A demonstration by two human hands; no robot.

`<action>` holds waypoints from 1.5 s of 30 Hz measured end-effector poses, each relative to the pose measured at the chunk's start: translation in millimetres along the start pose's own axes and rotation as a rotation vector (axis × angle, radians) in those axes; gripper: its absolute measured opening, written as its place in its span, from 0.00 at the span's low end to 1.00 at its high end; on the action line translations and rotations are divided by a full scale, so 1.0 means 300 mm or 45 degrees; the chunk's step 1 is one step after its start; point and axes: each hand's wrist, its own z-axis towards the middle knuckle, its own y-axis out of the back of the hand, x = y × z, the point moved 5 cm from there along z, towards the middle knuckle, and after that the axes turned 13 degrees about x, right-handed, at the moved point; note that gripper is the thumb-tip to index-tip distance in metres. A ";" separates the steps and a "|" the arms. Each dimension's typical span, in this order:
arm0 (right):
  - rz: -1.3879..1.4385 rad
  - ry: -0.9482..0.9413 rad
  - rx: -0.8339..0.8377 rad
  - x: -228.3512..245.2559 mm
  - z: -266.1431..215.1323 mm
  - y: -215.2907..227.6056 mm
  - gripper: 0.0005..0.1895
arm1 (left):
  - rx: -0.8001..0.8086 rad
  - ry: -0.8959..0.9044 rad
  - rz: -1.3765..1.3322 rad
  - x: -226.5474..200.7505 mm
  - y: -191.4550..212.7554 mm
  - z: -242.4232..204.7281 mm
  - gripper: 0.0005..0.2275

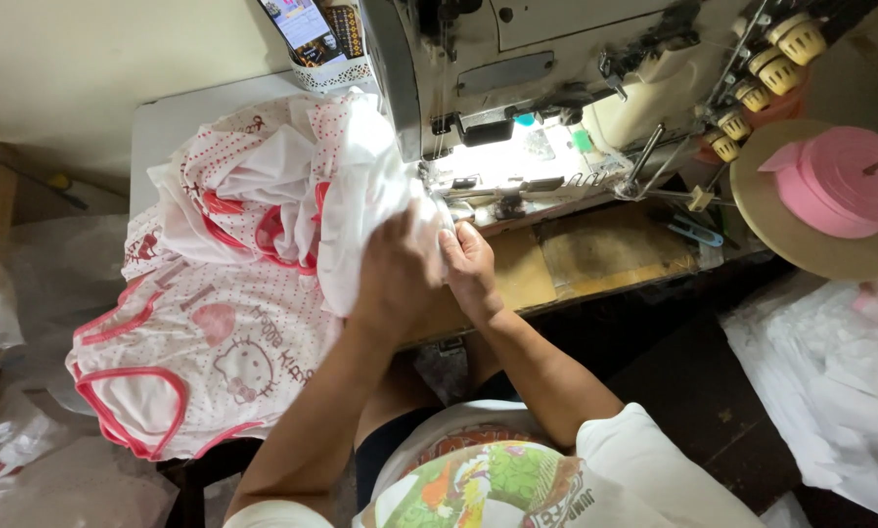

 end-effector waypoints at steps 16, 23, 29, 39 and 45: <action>0.218 0.032 -0.027 0.134 -0.060 0.007 0.08 | 0.325 -0.079 -0.688 0.270 0.066 0.018 0.10; 0.219 -0.048 0.421 0.181 -0.147 -0.095 0.05 | 1.022 0.785 -0.087 0.571 0.079 -0.262 0.19; 0.070 -0.010 0.525 0.094 -0.177 -0.145 0.03 | 0.545 0.657 -0.157 0.367 0.157 -0.507 0.12; -0.835 0.092 1.086 -0.054 0.033 -0.542 0.22 | 0.472 0.878 0.336 0.317 0.170 -0.685 0.27; -0.104 0.134 0.932 -0.034 0.195 -0.658 0.21 | 0.614 1.219 0.066 0.513 0.157 -0.732 0.12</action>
